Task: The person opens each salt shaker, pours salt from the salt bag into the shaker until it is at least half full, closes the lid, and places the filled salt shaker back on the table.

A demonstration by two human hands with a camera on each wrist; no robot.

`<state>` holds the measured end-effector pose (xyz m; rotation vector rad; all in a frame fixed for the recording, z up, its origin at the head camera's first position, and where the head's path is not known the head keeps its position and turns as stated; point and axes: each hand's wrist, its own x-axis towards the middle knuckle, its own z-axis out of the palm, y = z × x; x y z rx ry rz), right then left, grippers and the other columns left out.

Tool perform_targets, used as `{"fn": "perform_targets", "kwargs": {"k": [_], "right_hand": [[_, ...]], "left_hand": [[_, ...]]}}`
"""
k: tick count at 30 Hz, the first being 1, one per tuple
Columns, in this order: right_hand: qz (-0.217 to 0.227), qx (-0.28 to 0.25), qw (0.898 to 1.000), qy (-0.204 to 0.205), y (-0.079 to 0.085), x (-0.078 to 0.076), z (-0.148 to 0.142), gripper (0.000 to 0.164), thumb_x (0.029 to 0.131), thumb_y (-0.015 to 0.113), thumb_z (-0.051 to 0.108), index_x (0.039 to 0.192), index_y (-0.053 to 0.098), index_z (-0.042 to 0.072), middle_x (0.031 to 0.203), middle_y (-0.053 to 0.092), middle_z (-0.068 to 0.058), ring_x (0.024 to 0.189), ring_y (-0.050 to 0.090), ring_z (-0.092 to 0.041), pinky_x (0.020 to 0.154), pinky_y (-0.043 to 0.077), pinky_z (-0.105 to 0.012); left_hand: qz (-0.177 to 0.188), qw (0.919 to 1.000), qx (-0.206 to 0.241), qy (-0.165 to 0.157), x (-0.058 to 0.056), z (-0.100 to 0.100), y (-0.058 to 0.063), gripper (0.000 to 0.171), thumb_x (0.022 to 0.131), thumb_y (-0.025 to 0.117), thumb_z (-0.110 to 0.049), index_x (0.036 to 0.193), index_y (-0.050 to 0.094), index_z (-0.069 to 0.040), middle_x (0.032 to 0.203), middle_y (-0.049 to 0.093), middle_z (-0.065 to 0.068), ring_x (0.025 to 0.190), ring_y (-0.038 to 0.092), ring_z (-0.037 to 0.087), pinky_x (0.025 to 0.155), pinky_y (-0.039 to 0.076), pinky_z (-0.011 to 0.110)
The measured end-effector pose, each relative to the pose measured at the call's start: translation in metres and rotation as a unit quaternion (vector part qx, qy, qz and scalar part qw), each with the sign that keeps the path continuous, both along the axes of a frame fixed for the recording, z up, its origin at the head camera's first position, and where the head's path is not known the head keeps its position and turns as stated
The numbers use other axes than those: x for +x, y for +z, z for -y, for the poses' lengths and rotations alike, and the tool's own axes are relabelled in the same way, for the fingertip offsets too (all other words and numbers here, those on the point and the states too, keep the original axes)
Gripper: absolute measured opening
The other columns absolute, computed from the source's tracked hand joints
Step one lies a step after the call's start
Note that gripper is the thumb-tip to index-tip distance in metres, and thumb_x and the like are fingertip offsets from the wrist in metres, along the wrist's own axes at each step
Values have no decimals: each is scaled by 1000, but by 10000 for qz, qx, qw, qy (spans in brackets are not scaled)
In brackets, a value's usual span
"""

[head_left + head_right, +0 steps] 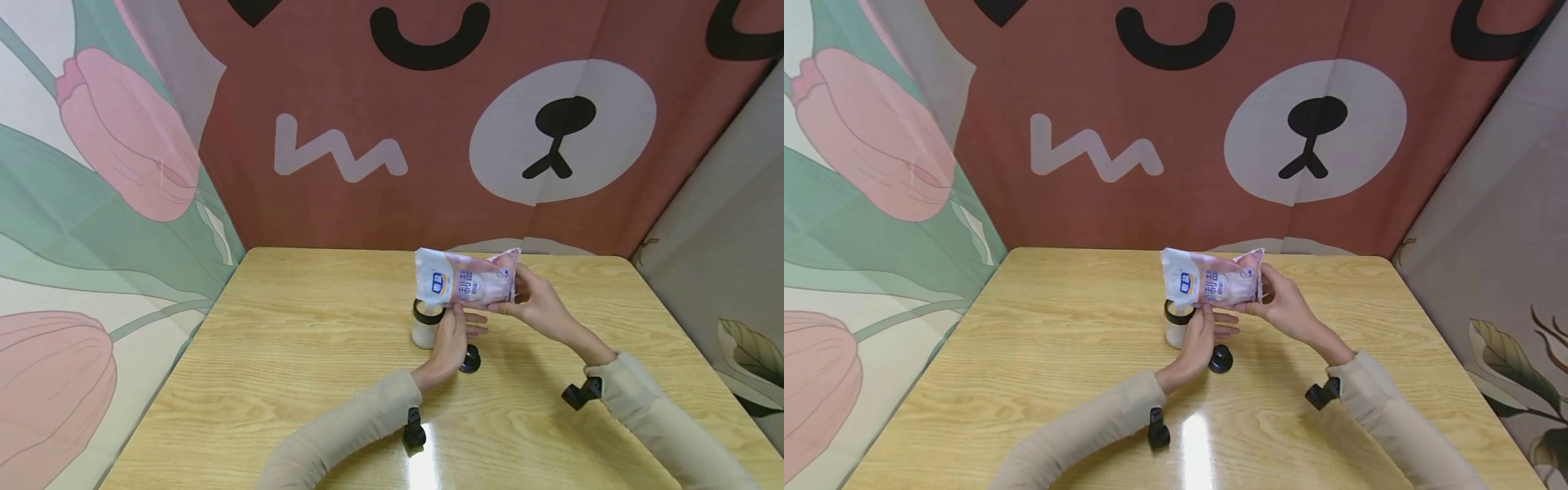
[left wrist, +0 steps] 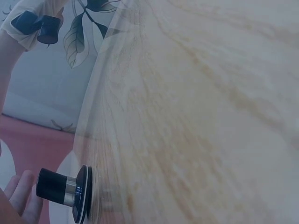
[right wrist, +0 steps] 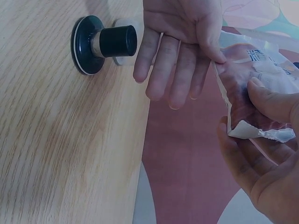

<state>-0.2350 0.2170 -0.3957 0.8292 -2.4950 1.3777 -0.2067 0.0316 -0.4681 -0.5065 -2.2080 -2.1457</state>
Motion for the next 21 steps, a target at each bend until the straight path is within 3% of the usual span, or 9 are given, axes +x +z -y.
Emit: {"fn": "perform_targets", "kwargs": {"k": [10, 15, 21], "right_hand": [[-96, 104, 9999, 42, 26, 17, 12, 57, 77, 79, -12, 127, 51, -10, 103, 63, -20, 76, 66, -20, 62, 57, -29], [-103, 104, 9999, -28, 29, 20, 13, 56, 76, 79, -12, 125, 52, -9, 103, 64, -20, 77, 67, -20, 63, 57, -30], [-122, 84, 9999, -29, 28, 19, 13, 57, 76, 80, -12, 125, 52, -9, 103, 64, -20, 77, 66, -19, 62, 57, -29]], "left_hand": [[19, 9998, 166, 47, -1, -1, 0, 48, 111, 13, -27, 122, 49, 2, 104, 70, 20, 91, 71, 35, 82, 57, 48], [-6, 9998, 182, 88, 1, -1, 1, 50, 111, 10, -23, 121, 50, 6, 103, 69, 25, 90, 70, 40, 79, 57, 50], [36, 9999, 91, 94, 0, -1, 2, 50, 111, 13, -27, 120, 52, 3, 103, 70, 19, 90, 71, 34, 80, 58, 46]]}}
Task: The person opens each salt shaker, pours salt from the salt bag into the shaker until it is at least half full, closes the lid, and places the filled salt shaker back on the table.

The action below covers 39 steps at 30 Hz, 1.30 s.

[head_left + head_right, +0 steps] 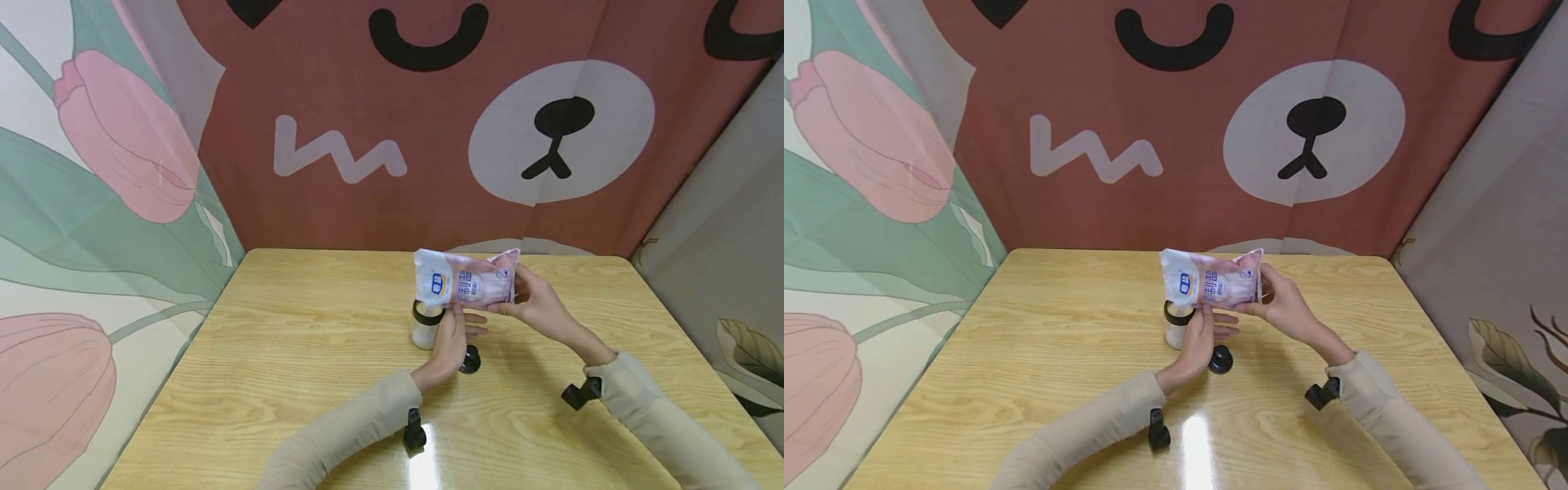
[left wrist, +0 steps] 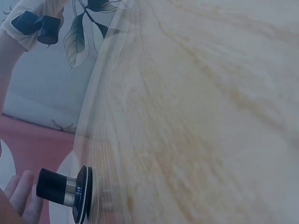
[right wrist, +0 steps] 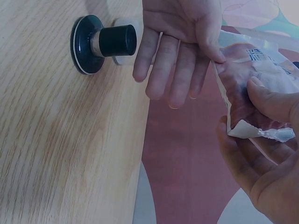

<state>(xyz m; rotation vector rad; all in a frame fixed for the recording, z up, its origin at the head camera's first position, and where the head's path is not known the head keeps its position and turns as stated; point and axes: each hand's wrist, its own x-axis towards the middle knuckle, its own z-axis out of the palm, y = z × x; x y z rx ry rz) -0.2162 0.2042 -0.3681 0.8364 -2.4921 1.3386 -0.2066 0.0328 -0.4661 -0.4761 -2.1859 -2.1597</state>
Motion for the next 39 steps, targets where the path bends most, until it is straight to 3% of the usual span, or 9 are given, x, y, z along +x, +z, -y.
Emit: {"fn": "perform_targets", "kwargs": {"k": [10, 21, 29, 36, 39], "right_hand": [[38, -9, 10000, 39, 0, 0, 0, 58, 76, 79, -12, 126, 51, -9, 104, 64, -20, 76, 66, -19, 62, 57, -31], [-1, 11, 10000, 38, 1, 0, 0, 58, 76, 79, -12, 127, 51, -9, 103, 64, -19, 76, 66, -20, 61, 57, -31], [-16, 25, 10000, 48, 1, 1, 1, 58, 77, 79, -12, 127, 52, -10, 104, 64, -20, 76, 67, -20, 62, 57, -30], [-35, 55, 10000, 40, 1, 1, 0, 57, 77, 79, -12, 127, 52, -10, 103, 64, -20, 75, 66, -21, 62, 57, -30], [-48, 76, 10000, 32, 1, 1, 0, 57, 77, 79, -12, 127, 52, -10, 103, 64, -20, 75, 66, -23, 62, 57, -29]], "left_hand": [[36, 10000, 42, -35, 0, 0, -1, 49, 111, 13, -29, 122, 49, 1, 105, 70, 18, 91, 71, 34, 82, 57, 47], [81, 9998, 165, -100, -2, -2, 0, 46, 111, 12, -18, 122, 47, 8, 107, 66, 31, 94, 67, 48, 83, 54, 57], [67, 9999, 33, -82, -1, 0, -1, 48, 111, 14, -29, 124, 48, 2, 108, 69, 20, 93, 71, 35, 83, 57, 47], [51, 9996, 192, -181, 19, 7, 32, 42, 111, 14, -16, 122, 47, 8, 108, 65, 31, 96, 66, 48, 85, 53, 56], [24, 9997, 191, -182, 19, 8, 31, 42, 111, 14, -16, 122, 46, 8, 108, 65, 31, 95, 66, 48, 84, 54, 55]]}}
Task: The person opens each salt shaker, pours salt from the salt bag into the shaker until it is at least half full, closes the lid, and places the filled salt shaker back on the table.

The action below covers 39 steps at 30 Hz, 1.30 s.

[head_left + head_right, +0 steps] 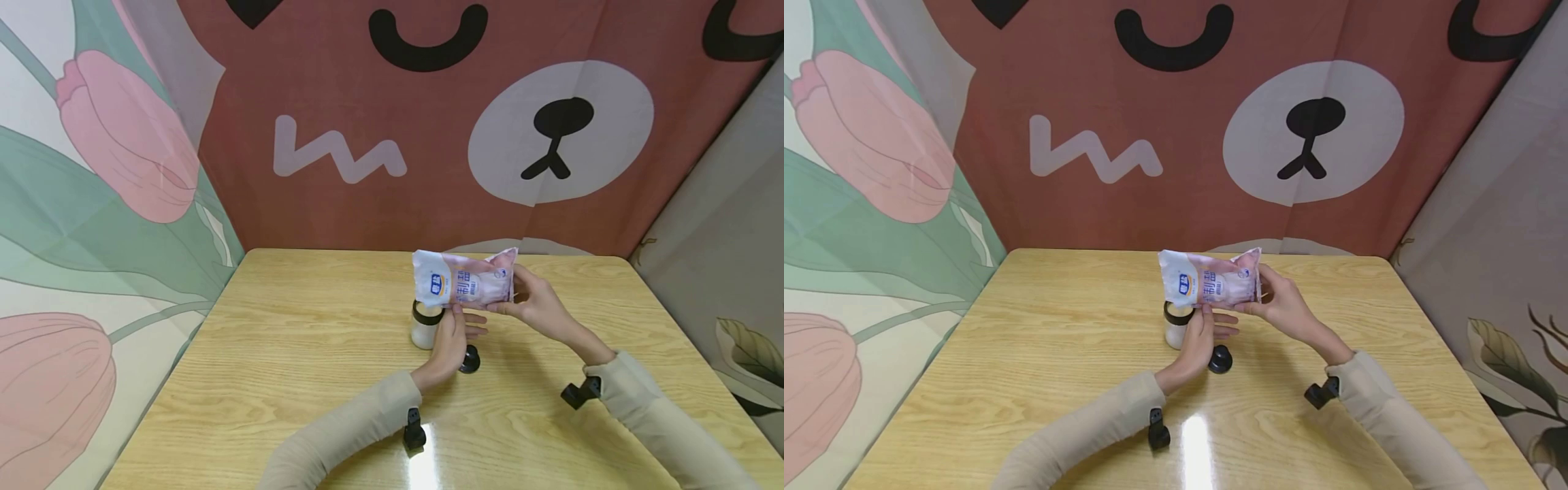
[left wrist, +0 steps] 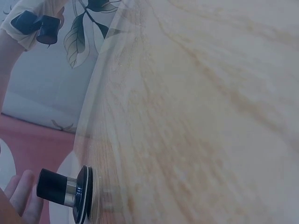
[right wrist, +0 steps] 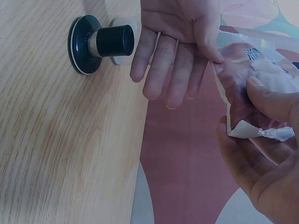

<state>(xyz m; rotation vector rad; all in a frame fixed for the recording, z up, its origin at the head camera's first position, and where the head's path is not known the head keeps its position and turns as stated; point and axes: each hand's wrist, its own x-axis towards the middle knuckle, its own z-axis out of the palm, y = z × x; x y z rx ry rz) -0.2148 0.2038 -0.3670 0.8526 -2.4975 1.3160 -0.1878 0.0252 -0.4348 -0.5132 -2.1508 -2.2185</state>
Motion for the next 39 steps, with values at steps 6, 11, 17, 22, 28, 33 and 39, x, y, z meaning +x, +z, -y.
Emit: {"fn": "perform_targets", "kwargs": {"k": [6, 11, 17, 22, 28, 33, 39], "right_hand": [[8, -25, 10000, 23, 1, 0, 0, 56, 77, 79, -12, 127, 53, -9, 103, 65, -19, 75, 66, -26, 62, 57, -30], [-14, 8, 10000, 35, 2, 1, 1, 55, 78, 79, -11, 126, 53, -9, 102, 65, -19, 76, 67, -25, 64, 57, -30], [23, -1, 10000, 11, 2, 1, 1, 56, 77, 79, -11, 127, 53, -8, 104, 65, -19, 77, 67, -25, 64, 57, -30], [4, 20, 10000, -9, 2, 0, 1, 55, 77, 79, -11, 126, 54, -8, 103, 65, -19, 76, 67, -25, 63, 57, -30], [-1, 38, 10000, -12, 3, 2, 1, 55, 78, 79, -11, 126, 53, -9, 104, 65, -20, 76, 66, -26, 64, 57, -31], [24, 10, 10000, -33, 3, 2, 1, 55, 77, 79, -11, 126, 53, -9, 104, 65, -20, 76, 66, -25, 63, 57, -30], [22, -14, 10000, -28, 1, 1, 1, 56, 76, 79, -12, 126, 53, -9, 104, 65, -20, 75, 67, -24, 62, 58, -31]], "left_hand": [[-32, 10000, 6, 8, 0, 0, 1, 42, 111, 13, -16, 121, 46, 8, 108, 65, 31, 95, 66, 48, 84, 54, 55], [30, 10000, 3, -22, -1, 0, -1, 42, 111, 14, -16, 122, 46, 8, 108, 65, 31, 96, 66, 48, 85, 54, 55], [35, 10000, -3, -24, -16, -6, -25, 46, 111, 11, -20, 125, 45, 7, 108, 66, 30, 95, 67, 47, 84, 54, 55], [-11, 9999, -100, 37, -21, -8, -34, 47, 111, 11, -26, 126, 45, 3, 108, 68, 23, 93, 70, 39, 83, 56, 50], [-16, 9999, -152, 49, -20, -7, -35, 48, 111, 13, -30, 124, 47, 1, 107, 70, 18, 92, 71, 33, 82, 57, 45], [35, 9999, -159, 54, -20, -6, -34, 49, 111, 13, -31, 124, 48, 0, 107, 70, 18, 93, 71, 33, 83, 57, 46], [56, 9999, -83, 45, -20, -8, -33, 48, 111, 12, -26, 126, 46, 3, 108, 68, 23, 94, 70, 39, 84, 56, 50]]}}
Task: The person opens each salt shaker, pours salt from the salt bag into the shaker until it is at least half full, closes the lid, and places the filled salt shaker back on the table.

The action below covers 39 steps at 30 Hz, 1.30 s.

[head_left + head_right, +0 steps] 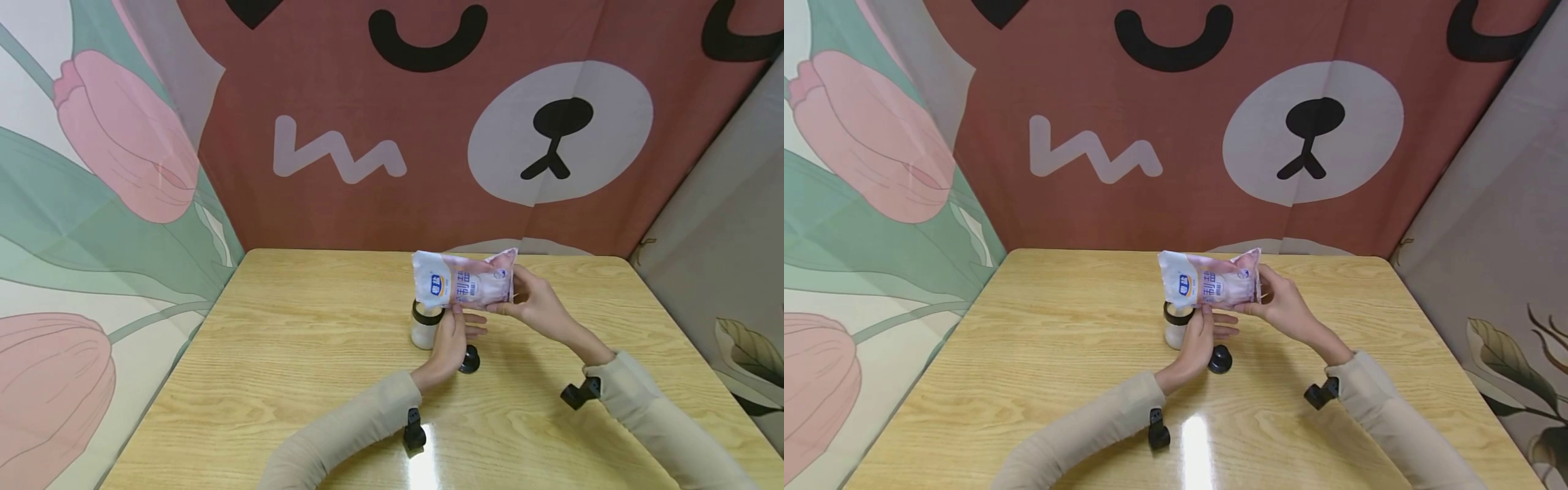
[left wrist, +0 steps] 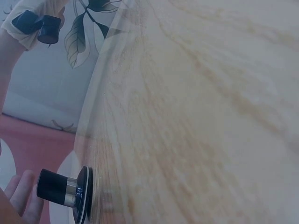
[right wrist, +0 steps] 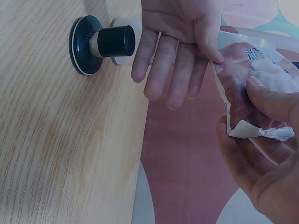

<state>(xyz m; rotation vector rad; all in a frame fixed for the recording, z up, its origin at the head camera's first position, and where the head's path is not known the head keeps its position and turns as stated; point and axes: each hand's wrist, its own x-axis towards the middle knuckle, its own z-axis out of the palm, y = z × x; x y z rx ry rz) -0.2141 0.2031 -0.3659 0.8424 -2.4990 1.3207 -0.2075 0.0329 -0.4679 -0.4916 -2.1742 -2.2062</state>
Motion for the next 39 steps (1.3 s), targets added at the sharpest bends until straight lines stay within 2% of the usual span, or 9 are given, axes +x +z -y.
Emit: {"fn": "perform_targets", "kwargs": {"k": [3, 10, 13, 16, 23, 25, 32, 34, 39], "right_hand": [[-53, 14, 10000, 3, 0, 0, 0, 57, 76, 80, -12, 126, 53, -10, 103, 65, -20, 74, 67, -24, 62, 57, -31], [-116, 23, 9999, 3, 0, 0, 0, 57, 75, 80, -13, 125, 53, -10, 103, 65, -20, 74, 66, -27, 62, 57, -30], [-117, 30, 9999, -2, 0, 0, 0, 57, 76, 80, -12, 125, 53, -10, 102, 65, -20, 74, 66, -27, 61, 57, -30], [-106, 24, 9999, -7, -1, 0, 0, 57, 75, 80, -12, 125, 53, -9, 102, 65, -20, 73, 66, -27, 61, 57, -31], [-100, 32, 9999, 4, 0, 1, 0, 55, 76, 80, -12, 124, 53, -10, 101, 65, -20, 73, 66, -26, 61, 57, -32], [-110, 26, 9999, 43, -2, 0, 0, 55, 77, 79, -13, 125, 53, -11, 101, 65, -20, 73, 66, -24, 60, 57, -31], [51, -75, 10000, -20, -28, -18, -13, 60, 78, 82, -5, 130, 53, -1, 105, 65, -15, 76, 66, -21, 61, 57, -30], [67, -109, 9999, -4, -31, -20, -15, 59, 78, 82, -3, 130, 54, 0, 105, 65, -14, 76, 66, -20, 62, 57, -29], [4, -151, 9999, 58, -32, -22, -16, 59, 78, 83, -1, 130, 54, 1, 105, 65, -12, 75, 66, -19, 62, 57, -29]], "left_hand": [[-14, 10000, 59, -35, 2, 0, 4, 46, 111, 11, -21, 125, 45, 7, 108, 67, 28, 94, 68, 44, 84, 54, 54], [-57, 9999, 74, -63, 19, 8, 33, 42, 111, 13, -15, 122, 46, 9, 107, 65, 32, 95, 66, 49, 84, 54, 55], [-83, 9999, 75, -51, 20, 8, 35, 42, 111, 13, -15, 121, 47, 9, 107, 65, 32, 94, 66, 48, 84, 54, 55], [-86, 9999, 80, -50, 20, 8, 34, 42, 111, 13, -15, 121, 47, 9, 107, 65, 32, 94, 66, 49, 84, 54, 55], [-27, 10000, -26, 3, 0, 1, -1, 47, 111, 13, -27, 124, 47, 3, 106, 69, 21, 92, 71, 36, 82, 57, 46], [-27, 10000, -34, 18, 1, 0, 1, 47, 111, 13, -26, 123, 48, 4, 106, 69, 23, 93, 70, 37, 83, 57, 47], [20, 10000, 10, -81, 8, 2, 15, 45, 111, 11, -16, 122, 47, 10, 107, 65, 32, 95, 66, 48, 84, 53, 56], [36, 10000, -6, -76, 7, 2, 15, 45, 111, 11, -16, 122, 47, 10, 108, 65, 32, 95, 66, 48, 84, 53, 56], [0, 10000, -54, 1, 1, 0, 3, 47, 111, 12, -24, 124, 47, 6, 107, 68, 25, 94, 69, 41, 84, 55, 52]]}}
